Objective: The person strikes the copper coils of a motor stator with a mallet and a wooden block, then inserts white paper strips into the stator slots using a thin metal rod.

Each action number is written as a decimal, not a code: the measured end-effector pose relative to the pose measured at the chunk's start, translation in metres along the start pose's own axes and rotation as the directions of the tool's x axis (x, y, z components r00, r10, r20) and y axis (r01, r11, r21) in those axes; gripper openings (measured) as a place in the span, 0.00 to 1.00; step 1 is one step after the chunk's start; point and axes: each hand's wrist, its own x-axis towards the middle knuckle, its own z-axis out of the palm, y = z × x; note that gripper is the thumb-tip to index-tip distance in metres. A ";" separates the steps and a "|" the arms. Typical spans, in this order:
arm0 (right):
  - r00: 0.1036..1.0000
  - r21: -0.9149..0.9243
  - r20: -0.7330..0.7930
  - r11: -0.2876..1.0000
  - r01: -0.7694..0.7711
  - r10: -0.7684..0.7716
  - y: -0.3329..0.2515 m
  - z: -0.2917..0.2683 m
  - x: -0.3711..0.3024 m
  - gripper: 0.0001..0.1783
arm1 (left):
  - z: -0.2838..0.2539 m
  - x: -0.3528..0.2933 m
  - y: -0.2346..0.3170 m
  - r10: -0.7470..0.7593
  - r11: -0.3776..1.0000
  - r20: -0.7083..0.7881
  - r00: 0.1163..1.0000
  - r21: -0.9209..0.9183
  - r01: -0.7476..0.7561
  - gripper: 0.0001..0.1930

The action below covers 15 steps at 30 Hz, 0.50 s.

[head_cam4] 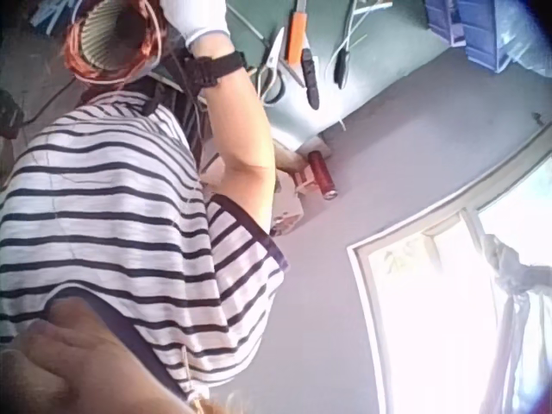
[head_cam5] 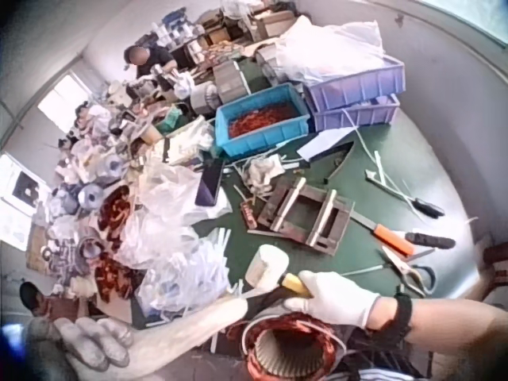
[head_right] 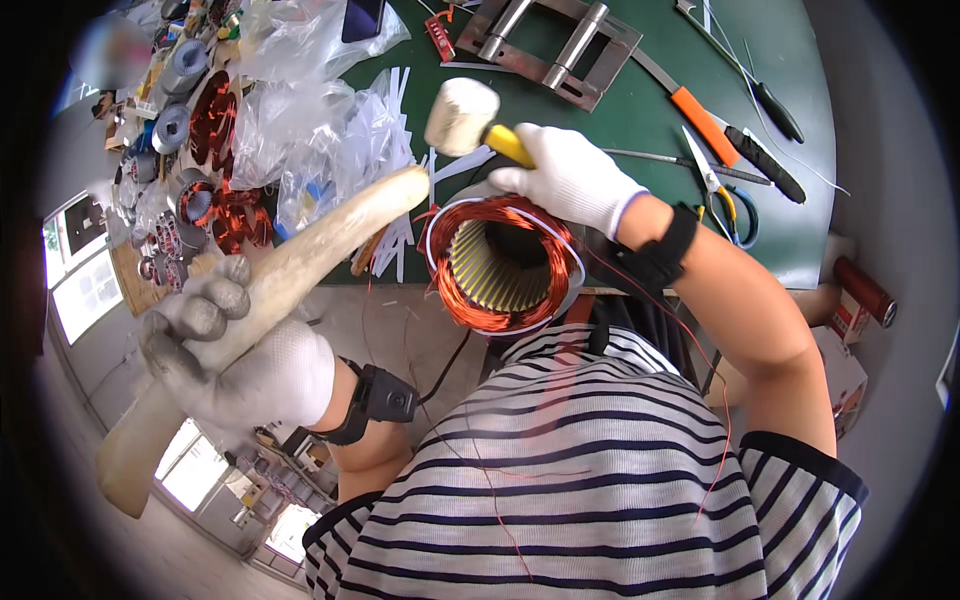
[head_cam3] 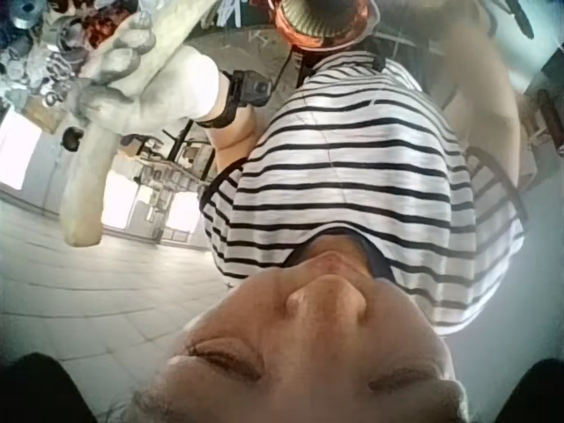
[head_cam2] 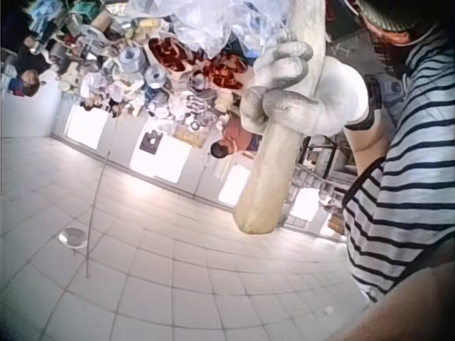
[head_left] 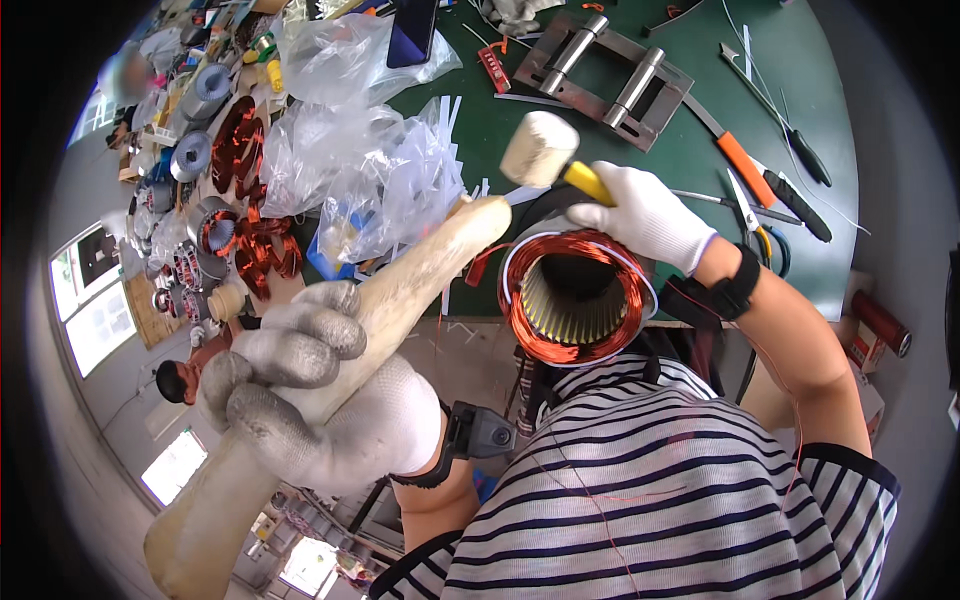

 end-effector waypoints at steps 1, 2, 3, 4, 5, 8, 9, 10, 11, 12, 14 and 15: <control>0.999 0.013 0.001 0.999 -0.051 0.051 0.001 -0.004 -0.010 0.21 | 0.001 0.001 -0.001 0.012 1.000 0.009 1.000 -0.019 -0.012 0.15; 0.991 -0.023 0.033 0.992 -0.127 0.127 0.001 -0.006 -0.020 0.21 | 0.003 0.001 -0.002 0.001 0.999 0.052 0.999 -0.037 0.001 0.15; 0.983 0.029 -0.007 0.983 -0.181 0.182 0.000 -0.007 -0.029 0.21 | 0.006 0.002 -0.004 -0.010 0.998 0.097 0.995 -0.058 0.016 0.15; 0.979 0.106 -0.070 0.977 -0.184 0.192 -0.002 -0.007 -0.038 0.20 | 0.009 0.002 -0.005 -0.028 0.996 0.149 0.988 -0.082 0.040 0.16; 0.959 0.155 -0.051 0.951 -0.267 0.278 -0.003 -0.006 -0.046 0.20 | 0.015 0.001 -0.006 -0.025 0.998 0.191 0.981 -0.050 0.035 0.17; 0.958 0.177 -0.133 0.957 -0.228 0.253 0.001 -0.003 -0.063 0.19 | 0.033 -0.001 -0.007 0.009 0.979 0.427 0.904 -0.190 0.080 0.18; 0.960 0.233 -0.138 0.950 -0.209 0.245 0.006 -0.003 -0.067 0.19 | 0.039 -0.001 -0.006 0.011 0.962 0.492 0.870 -0.243 0.126 0.18; 0.937 0.244 -0.170 0.934 -0.260 0.305 0.012 -0.005 -0.072 0.19 | 0.046 -0.003 -0.005 0.012 0.959 0.518 0.855 -0.247 0.137 0.18; 0.936 0.331 -0.131 0.905 -0.268 0.325 0.019 -0.009 -0.077 0.19 | 0.053 -0.004 -0.004 0.016 0.947 0.567 0.824 -0.272 0.168 0.18; 0.950 0.437 -0.145 0.879 -0.189 0.276 0.026 -0.012 -0.083 0.19 | 0.060 -0.004 -0.003 0.024 0.938 0.629 0.777 -0.282 0.200 0.18; 0.895 0.513 -0.185 0.817 -0.264 0.405 0.036 -0.017 -0.104 0.20 | 0.072 -0.002 -0.001 0.052 0.933 0.741 0.670 -0.275 0.232 0.15; 0.872 0.565 -0.228 0.788 -0.244 0.433 0.038 -0.017 -0.116 0.20 | 0.078 -0.001 -0.001 0.060 0.907 0.827 0.559 -0.279 0.315 0.15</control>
